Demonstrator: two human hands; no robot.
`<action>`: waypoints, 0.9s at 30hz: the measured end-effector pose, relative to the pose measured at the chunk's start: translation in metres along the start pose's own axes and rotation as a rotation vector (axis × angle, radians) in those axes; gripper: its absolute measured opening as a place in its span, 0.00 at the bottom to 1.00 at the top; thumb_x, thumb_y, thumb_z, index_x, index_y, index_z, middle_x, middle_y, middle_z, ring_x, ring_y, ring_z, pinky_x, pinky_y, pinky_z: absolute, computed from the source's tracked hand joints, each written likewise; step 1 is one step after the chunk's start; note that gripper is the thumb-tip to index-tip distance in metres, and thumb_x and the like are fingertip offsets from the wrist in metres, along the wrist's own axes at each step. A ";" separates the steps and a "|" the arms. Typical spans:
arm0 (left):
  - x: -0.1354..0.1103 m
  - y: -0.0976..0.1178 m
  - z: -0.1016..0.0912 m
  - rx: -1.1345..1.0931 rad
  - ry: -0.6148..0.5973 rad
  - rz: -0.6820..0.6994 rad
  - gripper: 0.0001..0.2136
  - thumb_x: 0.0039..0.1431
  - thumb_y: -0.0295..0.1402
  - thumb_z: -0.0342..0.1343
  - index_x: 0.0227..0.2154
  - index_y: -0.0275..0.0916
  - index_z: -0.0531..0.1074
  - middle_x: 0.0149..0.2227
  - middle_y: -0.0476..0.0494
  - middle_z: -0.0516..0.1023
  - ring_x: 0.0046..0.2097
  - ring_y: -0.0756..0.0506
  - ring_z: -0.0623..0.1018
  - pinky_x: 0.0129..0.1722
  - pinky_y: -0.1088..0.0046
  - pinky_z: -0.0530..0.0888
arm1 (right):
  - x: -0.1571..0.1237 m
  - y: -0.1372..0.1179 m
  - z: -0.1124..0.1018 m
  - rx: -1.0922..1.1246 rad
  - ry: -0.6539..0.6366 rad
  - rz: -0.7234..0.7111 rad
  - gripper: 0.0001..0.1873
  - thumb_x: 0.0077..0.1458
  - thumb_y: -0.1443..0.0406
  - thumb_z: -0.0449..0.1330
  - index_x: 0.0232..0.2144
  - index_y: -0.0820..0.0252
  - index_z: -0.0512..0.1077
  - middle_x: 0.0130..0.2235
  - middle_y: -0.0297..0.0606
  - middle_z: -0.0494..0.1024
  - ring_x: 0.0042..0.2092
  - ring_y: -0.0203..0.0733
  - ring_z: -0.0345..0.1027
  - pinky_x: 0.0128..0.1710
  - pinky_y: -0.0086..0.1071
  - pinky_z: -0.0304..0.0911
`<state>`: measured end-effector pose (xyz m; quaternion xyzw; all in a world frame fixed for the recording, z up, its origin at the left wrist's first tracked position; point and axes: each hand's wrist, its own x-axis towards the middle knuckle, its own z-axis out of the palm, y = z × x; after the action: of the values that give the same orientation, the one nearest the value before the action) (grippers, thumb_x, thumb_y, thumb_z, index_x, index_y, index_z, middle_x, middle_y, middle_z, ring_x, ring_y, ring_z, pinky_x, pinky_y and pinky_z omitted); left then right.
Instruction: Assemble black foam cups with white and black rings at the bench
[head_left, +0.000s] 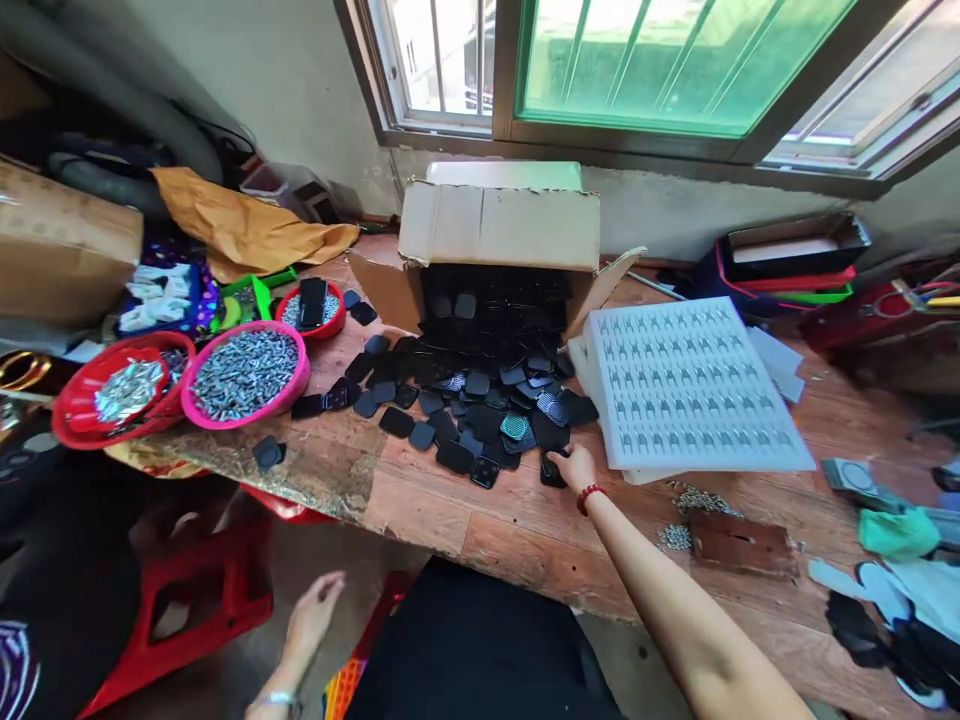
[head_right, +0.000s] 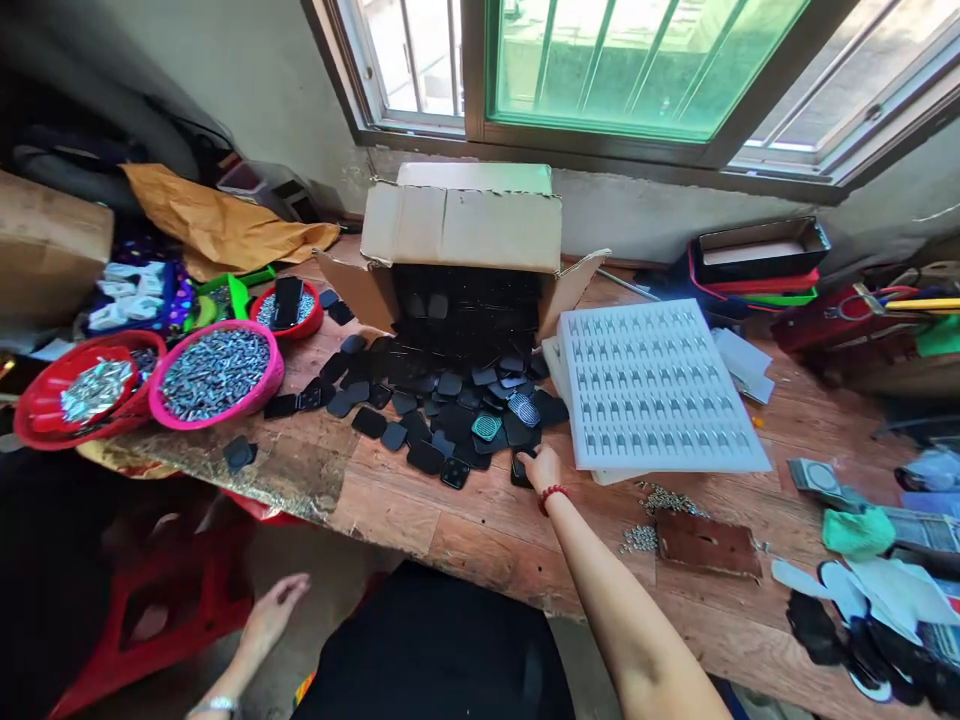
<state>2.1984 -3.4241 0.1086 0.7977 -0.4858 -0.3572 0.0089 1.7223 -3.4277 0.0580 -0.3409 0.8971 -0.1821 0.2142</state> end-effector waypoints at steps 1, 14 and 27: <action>0.028 0.017 -0.009 0.006 0.022 0.032 0.04 0.52 0.33 0.55 0.26 0.42 0.74 0.29 0.47 0.81 0.38 0.39 0.81 0.41 0.65 0.78 | -0.007 -0.005 0.000 -0.003 0.004 -0.008 0.13 0.60 0.58 0.59 0.29 0.62 0.68 0.27 0.30 0.71 0.28 0.34 0.65 0.32 0.31 0.63; 0.186 0.198 0.021 0.080 0.093 0.362 0.38 0.55 0.44 0.56 0.63 0.28 0.53 0.68 0.20 0.46 0.70 0.28 0.46 0.66 0.51 0.54 | -0.041 -0.099 0.038 -0.110 -0.035 -0.307 0.03 0.53 0.67 0.61 0.32 0.57 0.70 0.38 0.40 0.74 0.41 0.44 0.67 0.41 0.32 0.63; 0.123 0.195 0.080 0.085 -0.087 0.588 0.39 0.55 0.40 0.61 0.65 0.31 0.50 0.69 0.20 0.40 0.70 0.31 0.47 0.67 0.55 0.54 | 0.030 -0.042 0.010 -0.117 0.165 0.110 0.33 0.57 0.56 0.57 0.60 0.67 0.61 0.62 0.62 0.59 0.61 0.69 0.52 0.56 0.57 0.51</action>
<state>2.0360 -3.5960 0.0507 0.6064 -0.7102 -0.3528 0.0577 1.7292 -3.4801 0.0619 -0.2868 0.9381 -0.1450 0.1291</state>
